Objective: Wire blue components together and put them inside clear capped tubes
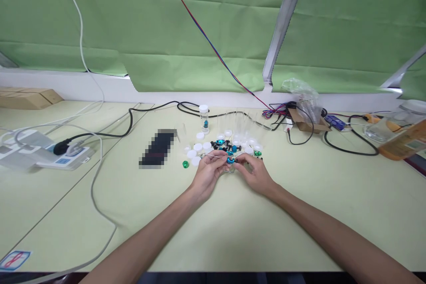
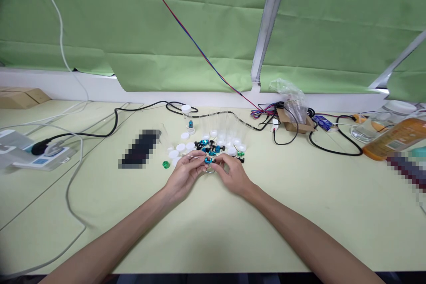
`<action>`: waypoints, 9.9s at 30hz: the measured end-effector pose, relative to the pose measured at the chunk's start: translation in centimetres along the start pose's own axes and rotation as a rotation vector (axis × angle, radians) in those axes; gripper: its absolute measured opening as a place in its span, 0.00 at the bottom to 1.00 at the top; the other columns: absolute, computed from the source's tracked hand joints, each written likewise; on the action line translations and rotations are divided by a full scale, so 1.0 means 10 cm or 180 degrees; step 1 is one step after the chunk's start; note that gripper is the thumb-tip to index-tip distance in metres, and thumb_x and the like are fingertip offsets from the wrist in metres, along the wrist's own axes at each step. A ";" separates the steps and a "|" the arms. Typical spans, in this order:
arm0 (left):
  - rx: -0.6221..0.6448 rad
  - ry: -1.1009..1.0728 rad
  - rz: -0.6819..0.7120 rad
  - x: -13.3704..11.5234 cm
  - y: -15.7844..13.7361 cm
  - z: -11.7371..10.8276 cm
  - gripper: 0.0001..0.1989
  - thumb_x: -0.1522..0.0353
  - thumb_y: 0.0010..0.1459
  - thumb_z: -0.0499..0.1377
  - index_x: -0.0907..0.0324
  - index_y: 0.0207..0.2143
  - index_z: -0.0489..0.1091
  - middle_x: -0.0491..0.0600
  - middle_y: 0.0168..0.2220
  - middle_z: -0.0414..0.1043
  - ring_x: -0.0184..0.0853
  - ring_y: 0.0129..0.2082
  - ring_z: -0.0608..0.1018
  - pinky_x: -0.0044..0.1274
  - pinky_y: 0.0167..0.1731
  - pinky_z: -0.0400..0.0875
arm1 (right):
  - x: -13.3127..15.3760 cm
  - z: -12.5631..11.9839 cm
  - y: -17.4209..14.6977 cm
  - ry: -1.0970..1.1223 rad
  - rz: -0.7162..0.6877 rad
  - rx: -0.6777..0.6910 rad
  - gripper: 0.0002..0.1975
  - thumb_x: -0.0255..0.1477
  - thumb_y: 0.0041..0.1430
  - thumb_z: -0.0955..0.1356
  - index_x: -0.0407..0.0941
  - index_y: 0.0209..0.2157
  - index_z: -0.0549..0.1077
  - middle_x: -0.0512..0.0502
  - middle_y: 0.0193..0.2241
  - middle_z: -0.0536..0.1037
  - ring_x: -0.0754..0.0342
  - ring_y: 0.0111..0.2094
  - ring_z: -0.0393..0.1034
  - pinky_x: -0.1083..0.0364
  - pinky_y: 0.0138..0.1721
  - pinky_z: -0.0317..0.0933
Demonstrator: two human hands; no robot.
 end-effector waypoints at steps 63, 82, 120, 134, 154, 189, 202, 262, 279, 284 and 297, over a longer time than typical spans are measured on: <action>-0.0057 -0.0058 -0.0022 0.01 0.01 -0.02 0.10 0.72 0.45 0.69 0.63 0.32 0.74 0.47 0.29 0.74 0.28 0.26 0.76 0.20 0.31 0.72 | 0.01 0.00 -0.02 0.0176 -0.0016 -0.0031 0.08 0.33 0.62 0.67 0.46 0.42 0.69 0.45 0.37 0.76 0.52 0.35 0.71 0.53 0.40 0.66; -0.0068 -0.0070 0.0001 -0.02 0.00 -0.01 0.10 0.73 0.45 0.69 0.63 0.32 0.74 0.48 0.30 0.74 0.28 0.26 0.76 0.20 0.31 0.71 | -0.01 0.01 -0.01 0.0279 0.0078 -0.0007 0.13 0.35 0.62 0.67 0.46 0.46 0.67 0.45 0.37 0.77 0.52 0.36 0.72 0.52 0.40 0.66; 0.0007 -0.0083 -0.0104 0.02 -0.01 0.01 0.10 0.72 0.45 0.69 0.63 0.31 0.73 0.47 0.30 0.74 0.27 0.25 0.76 0.21 0.32 0.71 | 0.07 0.01 0.02 0.0051 -0.0147 0.0124 0.10 0.31 0.67 0.62 0.46 0.35 0.72 0.44 0.35 0.76 0.51 0.38 0.71 0.51 0.42 0.64; -0.0102 -0.0139 -0.0041 0.00 0.01 -0.01 0.10 0.74 0.44 0.69 0.63 0.32 0.74 0.48 0.30 0.75 0.28 0.26 0.76 0.21 0.32 0.71 | -0.01 -0.01 -0.02 0.0150 -0.0060 -0.0056 0.11 0.34 0.62 0.67 0.46 0.44 0.70 0.43 0.38 0.77 0.51 0.36 0.72 0.51 0.40 0.67; 0.0004 -0.0042 -0.0065 0.02 -0.01 0.01 0.11 0.72 0.45 0.69 0.63 0.32 0.74 0.47 0.30 0.74 0.28 0.25 0.76 0.21 0.32 0.71 | 0.01 0.03 0.00 -0.0176 -0.0059 0.0123 0.18 0.33 0.69 0.58 0.44 0.27 0.69 0.50 0.23 0.70 0.55 0.27 0.63 0.55 0.32 0.58; -0.0020 -0.0015 0.0022 -0.01 0.00 -0.01 0.10 0.71 0.46 0.69 0.63 0.32 0.73 0.47 0.29 0.73 0.28 0.26 0.76 0.20 0.32 0.72 | 0.00 0.00 -0.01 0.0182 -0.0002 -0.0028 0.11 0.34 0.62 0.67 0.46 0.45 0.69 0.45 0.38 0.76 0.52 0.36 0.72 0.52 0.40 0.66; 0.0034 0.0004 -0.0074 0.00 -0.02 0.03 0.11 0.71 0.44 0.70 0.63 0.31 0.74 0.47 0.30 0.74 0.28 0.25 0.76 0.21 0.31 0.71 | -0.01 0.04 -0.01 -0.0078 0.0023 0.0215 0.12 0.32 0.67 0.61 0.45 0.33 0.71 0.48 0.29 0.75 0.54 0.32 0.70 0.55 0.37 0.62; 0.0160 0.0071 -0.0260 0.05 -0.03 0.08 0.13 0.66 0.47 0.70 0.63 0.32 0.72 0.47 0.27 0.73 0.29 0.27 0.76 0.22 0.33 0.72 | 0.10 -0.12 -0.04 -0.0137 -0.0312 -0.0559 0.06 0.30 0.62 0.66 0.46 0.41 0.71 0.45 0.34 0.77 0.52 0.33 0.72 0.53 0.37 0.67; 0.0399 0.0306 -0.0186 0.01 -0.05 0.10 0.12 0.69 0.47 0.70 0.61 0.32 0.72 0.46 0.27 0.74 0.27 0.25 0.74 0.22 0.31 0.69 | 0.15 -0.07 -0.05 -0.0148 -0.0554 -0.0379 0.06 0.27 0.63 0.65 0.45 0.42 0.70 0.45 0.35 0.77 0.53 0.33 0.72 0.53 0.37 0.67; 0.0421 0.0601 0.0009 -0.04 -0.06 0.11 0.11 0.68 0.47 0.69 0.62 0.31 0.71 0.46 0.23 0.74 0.27 0.23 0.73 0.22 0.31 0.67 | 0.13 -0.05 -0.05 -0.0109 -0.0528 -0.0238 0.05 0.27 0.64 0.64 0.45 0.41 0.70 0.45 0.34 0.77 0.53 0.33 0.72 0.54 0.37 0.67; 0.0257 0.0584 0.0096 -0.06 -0.07 0.12 0.12 0.69 0.43 0.71 0.62 0.26 0.72 0.46 0.22 0.74 0.27 0.22 0.73 0.21 0.26 0.66 | 0.16 -0.05 -0.04 -0.0153 -0.0560 -0.0150 0.04 0.25 0.64 0.63 0.45 0.39 0.69 0.47 0.32 0.76 0.55 0.32 0.70 0.57 0.35 0.64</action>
Point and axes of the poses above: each hand's wrist, its own y-axis towards the middle knuckle, its own z-axis out of the palm, x = y × z, the point moved 7 cm from there along y, towards the middle knuckle
